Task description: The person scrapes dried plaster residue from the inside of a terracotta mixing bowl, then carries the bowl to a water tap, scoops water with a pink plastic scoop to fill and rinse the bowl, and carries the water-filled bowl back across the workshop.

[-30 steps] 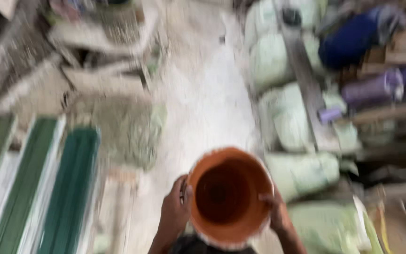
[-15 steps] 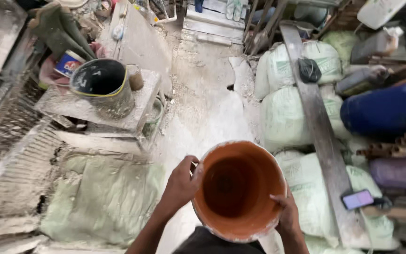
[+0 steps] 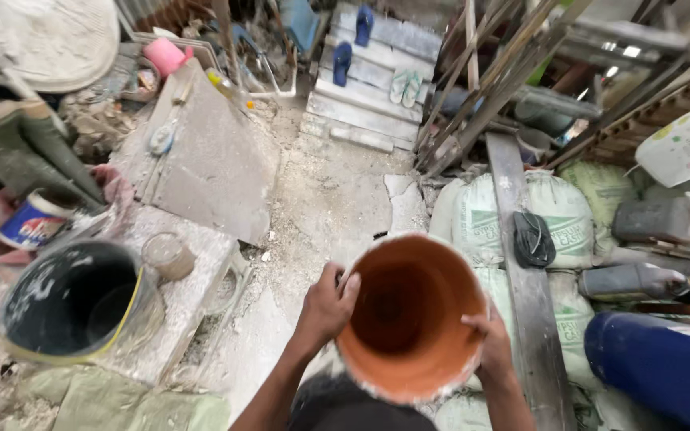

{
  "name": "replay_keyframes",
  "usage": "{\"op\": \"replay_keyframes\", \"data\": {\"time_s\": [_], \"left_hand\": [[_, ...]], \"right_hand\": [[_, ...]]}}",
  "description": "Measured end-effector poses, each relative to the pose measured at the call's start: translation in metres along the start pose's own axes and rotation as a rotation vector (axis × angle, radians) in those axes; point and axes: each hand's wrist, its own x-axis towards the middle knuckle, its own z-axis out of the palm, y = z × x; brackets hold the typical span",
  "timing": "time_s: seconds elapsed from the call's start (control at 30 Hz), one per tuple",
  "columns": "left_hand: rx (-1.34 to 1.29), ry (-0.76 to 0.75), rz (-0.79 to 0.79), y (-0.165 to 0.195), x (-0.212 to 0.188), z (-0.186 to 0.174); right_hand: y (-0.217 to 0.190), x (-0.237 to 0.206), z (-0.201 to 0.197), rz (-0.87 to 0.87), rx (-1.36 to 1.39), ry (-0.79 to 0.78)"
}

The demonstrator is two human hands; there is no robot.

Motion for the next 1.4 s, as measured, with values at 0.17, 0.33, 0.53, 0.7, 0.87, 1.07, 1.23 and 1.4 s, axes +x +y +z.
{"op": "replay_keyframes", "data": {"time_s": [0.17, 0.33, 0.53, 0.7, 0.87, 1.07, 1.23, 1.4], "left_hand": [[-0.013, -0.072, 0.098, 0.096, 0.187, 0.007], [0.028, -0.148, 0.242, 0.159, 0.333, 0.017], [-0.037, -0.01, 0.17, 0.156, 0.524, 0.052], [-0.174, 0.177, -0.035, 0.168, 0.668, 0.055], [-0.235, 0.418, -0.177, 0.17, 0.739, 0.029], [-0.263, 0.666, -0.399, 0.136, 0.833, 0.0], [-0.277, 0.832, -0.418, 0.142, 0.921, -0.032], [-0.204, 0.89, -0.516, 0.174, 0.973, -0.062]], "right_hand": [[-0.064, 0.16, 0.009, -0.09, 0.05, 0.113], [-0.099, 0.306, -0.003, -0.144, 0.052, 0.18], [-0.125, 0.546, 0.01, 0.008, -0.054, 0.129], [-0.189, 0.739, 0.081, 0.078, -0.141, -0.154], [-0.233, 0.89, 0.19, 0.255, -0.377, -0.418], [-0.204, 1.054, 0.31, 0.371, -0.527, -0.705], [-0.195, 1.153, 0.406, 0.362, -0.624, -0.846], [-0.221, 1.204, 0.472, 0.43, -0.665, -0.913]]}}
